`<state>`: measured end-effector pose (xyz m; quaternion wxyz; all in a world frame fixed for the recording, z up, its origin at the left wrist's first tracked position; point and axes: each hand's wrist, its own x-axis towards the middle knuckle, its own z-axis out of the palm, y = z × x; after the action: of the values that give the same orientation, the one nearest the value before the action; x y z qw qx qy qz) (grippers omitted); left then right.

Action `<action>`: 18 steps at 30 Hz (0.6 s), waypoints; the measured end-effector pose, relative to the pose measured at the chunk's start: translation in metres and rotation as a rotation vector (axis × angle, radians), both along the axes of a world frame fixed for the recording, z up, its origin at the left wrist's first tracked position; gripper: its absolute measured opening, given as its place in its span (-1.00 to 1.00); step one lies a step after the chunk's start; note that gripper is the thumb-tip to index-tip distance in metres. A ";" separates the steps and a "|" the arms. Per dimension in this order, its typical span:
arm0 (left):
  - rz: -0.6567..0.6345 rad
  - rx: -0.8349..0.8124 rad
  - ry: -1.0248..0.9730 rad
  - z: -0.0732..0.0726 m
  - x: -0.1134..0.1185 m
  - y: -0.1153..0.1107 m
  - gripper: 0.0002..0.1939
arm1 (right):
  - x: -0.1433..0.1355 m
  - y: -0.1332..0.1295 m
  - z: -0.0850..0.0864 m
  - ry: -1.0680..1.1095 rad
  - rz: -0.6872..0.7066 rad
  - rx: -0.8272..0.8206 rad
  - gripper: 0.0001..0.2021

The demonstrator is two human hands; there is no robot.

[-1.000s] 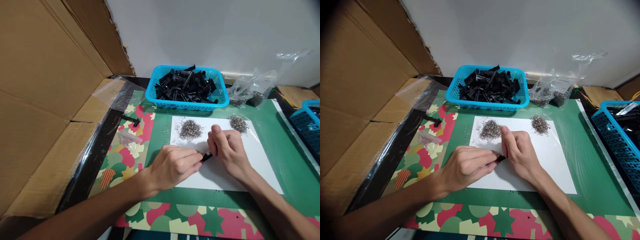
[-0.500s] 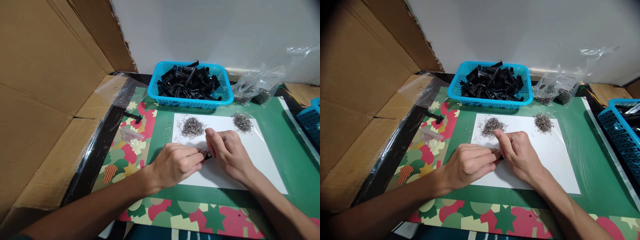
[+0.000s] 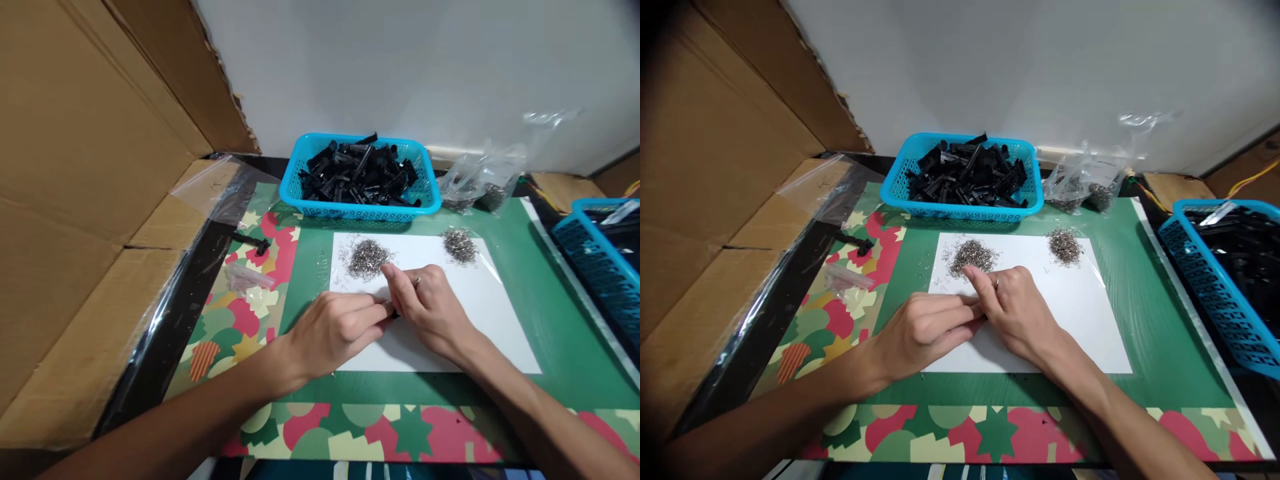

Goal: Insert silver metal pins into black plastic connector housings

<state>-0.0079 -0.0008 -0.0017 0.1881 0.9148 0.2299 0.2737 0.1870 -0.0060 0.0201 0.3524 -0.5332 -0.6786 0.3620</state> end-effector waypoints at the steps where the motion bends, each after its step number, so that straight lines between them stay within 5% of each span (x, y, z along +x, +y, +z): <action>1: 0.004 -0.015 -0.007 0.001 0.000 0.000 -0.80 | 0.000 0.001 0.001 0.073 -0.028 -0.029 -0.26; 6: 0.129 -0.052 -0.139 0.003 -0.001 -0.001 -0.81 | 0.022 0.012 0.006 0.456 -0.216 0.005 -0.32; 11: 0.220 -0.103 -0.179 0.003 -0.005 0.000 -0.77 | 0.059 0.024 0.005 0.330 -0.295 0.159 -0.43; 15: 0.277 -0.124 -0.223 0.007 -0.005 0.002 -0.75 | 0.071 0.020 0.012 0.218 -0.167 0.013 -0.54; 18: 0.332 -0.148 -0.239 0.009 -0.004 0.003 -0.77 | 0.071 0.012 0.022 0.077 0.094 -0.194 -0.62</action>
<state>-0.0119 0.0021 0.0073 0.2329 0.8091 0.3728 0.3901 0.2582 0.0063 0.0422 0.3075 -0.5182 -0.6506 0.4622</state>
